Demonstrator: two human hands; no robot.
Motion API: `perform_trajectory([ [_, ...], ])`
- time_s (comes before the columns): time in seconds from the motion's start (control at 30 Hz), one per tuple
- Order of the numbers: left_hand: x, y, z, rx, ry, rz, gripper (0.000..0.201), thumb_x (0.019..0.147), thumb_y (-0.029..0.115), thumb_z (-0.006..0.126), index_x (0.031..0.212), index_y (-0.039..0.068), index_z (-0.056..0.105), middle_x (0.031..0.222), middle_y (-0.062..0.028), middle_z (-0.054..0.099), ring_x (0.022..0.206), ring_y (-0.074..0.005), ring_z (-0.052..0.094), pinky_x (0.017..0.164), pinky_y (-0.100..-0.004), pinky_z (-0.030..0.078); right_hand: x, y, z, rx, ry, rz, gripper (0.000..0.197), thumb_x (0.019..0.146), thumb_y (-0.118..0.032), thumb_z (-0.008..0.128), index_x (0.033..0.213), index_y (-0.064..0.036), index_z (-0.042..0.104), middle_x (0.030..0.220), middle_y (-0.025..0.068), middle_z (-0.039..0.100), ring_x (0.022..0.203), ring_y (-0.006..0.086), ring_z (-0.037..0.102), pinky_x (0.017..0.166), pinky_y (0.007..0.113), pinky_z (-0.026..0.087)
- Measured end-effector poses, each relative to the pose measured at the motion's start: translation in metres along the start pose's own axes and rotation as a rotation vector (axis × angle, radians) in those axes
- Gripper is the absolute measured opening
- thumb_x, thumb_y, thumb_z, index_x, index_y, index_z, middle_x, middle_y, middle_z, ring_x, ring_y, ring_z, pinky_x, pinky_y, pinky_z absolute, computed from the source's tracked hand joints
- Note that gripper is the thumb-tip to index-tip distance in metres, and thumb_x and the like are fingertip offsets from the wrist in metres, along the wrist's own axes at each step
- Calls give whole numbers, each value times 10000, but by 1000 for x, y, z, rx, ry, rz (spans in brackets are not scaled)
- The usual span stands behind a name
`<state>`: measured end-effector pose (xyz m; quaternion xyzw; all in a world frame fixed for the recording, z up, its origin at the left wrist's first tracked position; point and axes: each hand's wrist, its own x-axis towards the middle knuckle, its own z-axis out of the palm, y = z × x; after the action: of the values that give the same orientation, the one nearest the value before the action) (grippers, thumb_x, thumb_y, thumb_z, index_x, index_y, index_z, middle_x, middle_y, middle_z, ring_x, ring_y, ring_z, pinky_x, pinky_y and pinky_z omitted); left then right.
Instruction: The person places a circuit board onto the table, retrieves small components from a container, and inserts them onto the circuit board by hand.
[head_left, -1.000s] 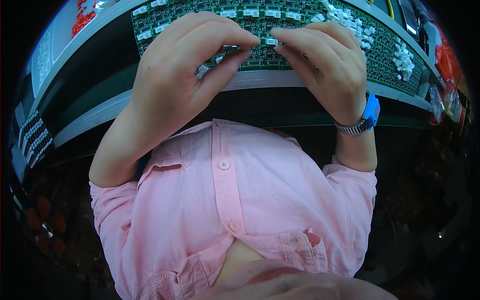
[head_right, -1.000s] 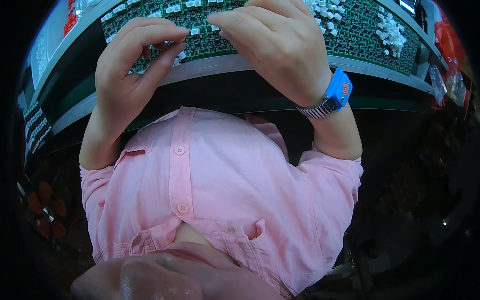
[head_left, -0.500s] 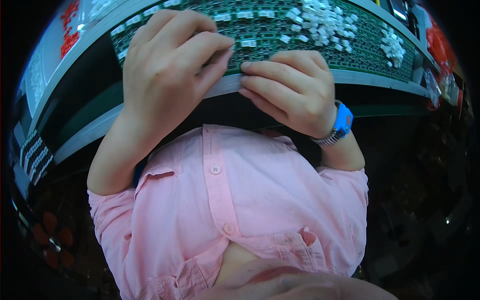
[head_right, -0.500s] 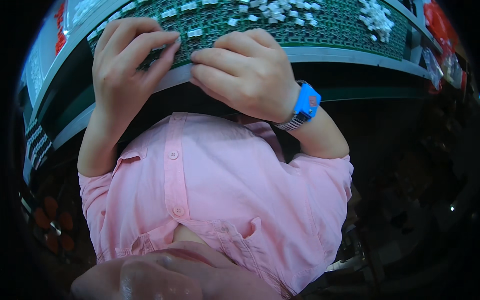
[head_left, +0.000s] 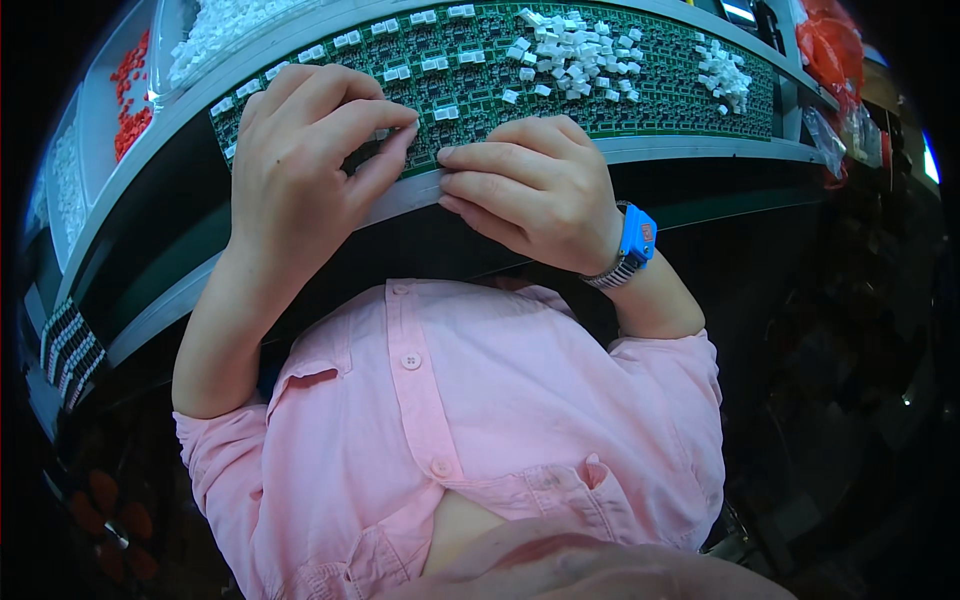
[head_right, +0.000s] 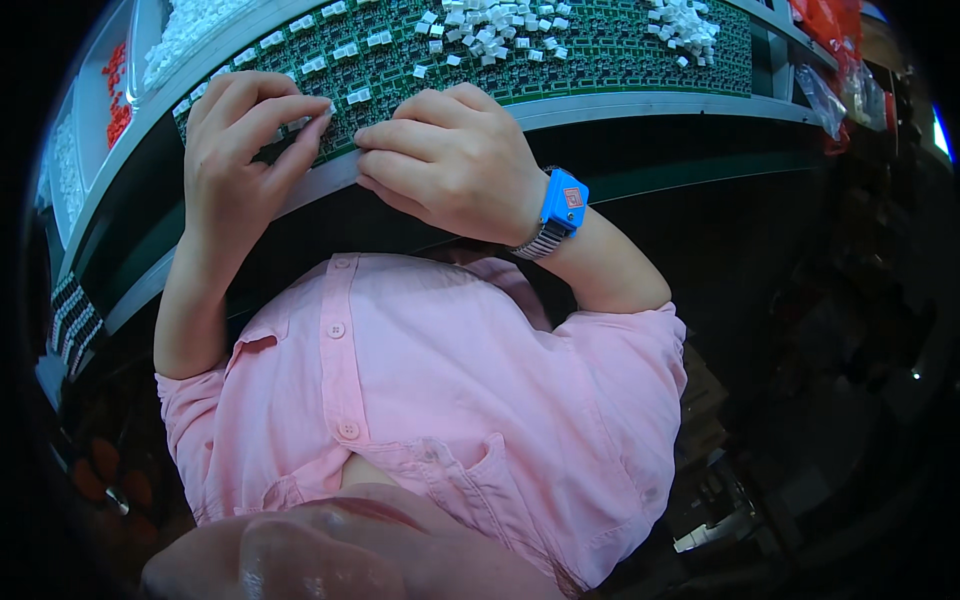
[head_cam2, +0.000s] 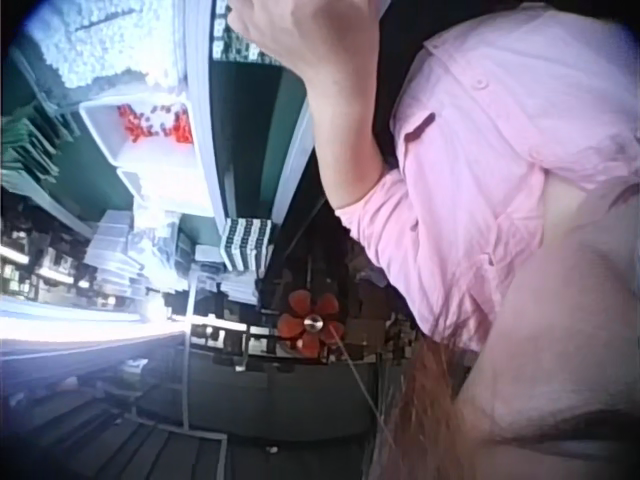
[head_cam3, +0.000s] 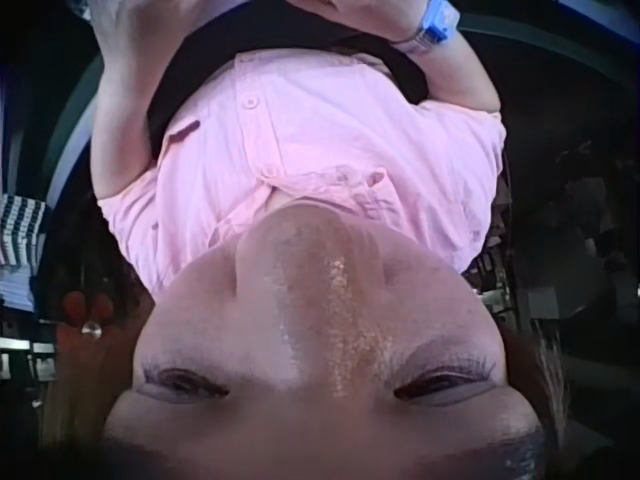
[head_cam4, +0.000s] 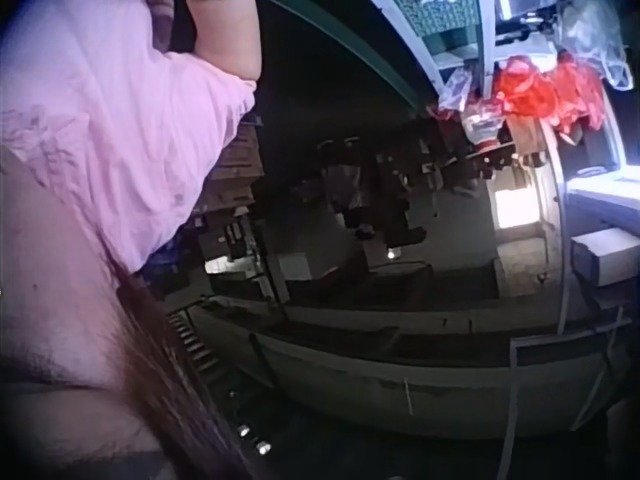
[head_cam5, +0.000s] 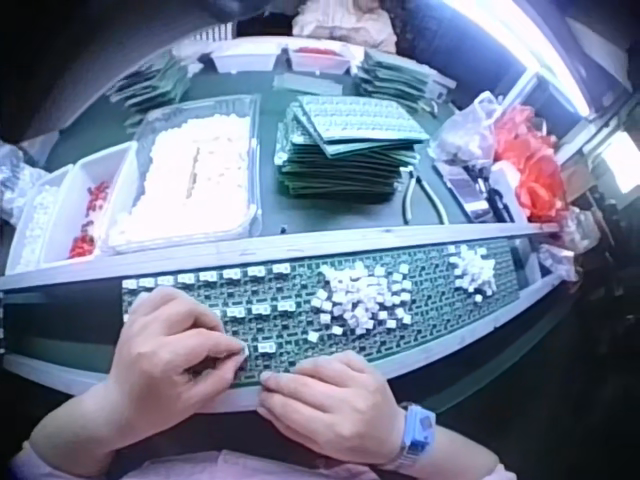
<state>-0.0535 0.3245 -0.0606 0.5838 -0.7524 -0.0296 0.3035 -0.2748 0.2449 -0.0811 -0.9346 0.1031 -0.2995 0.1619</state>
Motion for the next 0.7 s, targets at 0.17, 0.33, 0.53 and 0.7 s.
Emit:
perform_trajectory([
  [0.17,0,-3,1,-38,-15,-13,182,750,54,791,929,80,769,899,-38,666,885,-228,624,782,-345,480,-1,-1,0,-18,9,2,140,798,-206,799,875,-136,706,998,-32,733,878,164,663,731,312,488],
  [0.33,0,-3,3,1,8,-10,130,772,106,793,900,98,770,888,-11,667,906,-213,623,782,-355,462,0,-2,-1,-40,-17,4,136,805,-206,799,879,-136,709,997,-31,733,894,168,665,730,311,485],
  [0.53,1,-6,3,-7,11,3,86,794,137,785,873,114,762,882,0,667,917,-211,621,789,-364,452,-1,-4,0,-52,-10,3,135,809,-211,798,885,-135,717,1001,-27,735,897,167,663,724,314,484],
  [0.7,5,-8,-3,-2,-71,40,96,803,138,767,896,115,759,902,-12,668,948,-221,616,820,-369,454,-4,-5,1,-50,-6,2,130,820,-214,797,897,-134,728,1001,-21,739,898,168,663,726,316,487],
])
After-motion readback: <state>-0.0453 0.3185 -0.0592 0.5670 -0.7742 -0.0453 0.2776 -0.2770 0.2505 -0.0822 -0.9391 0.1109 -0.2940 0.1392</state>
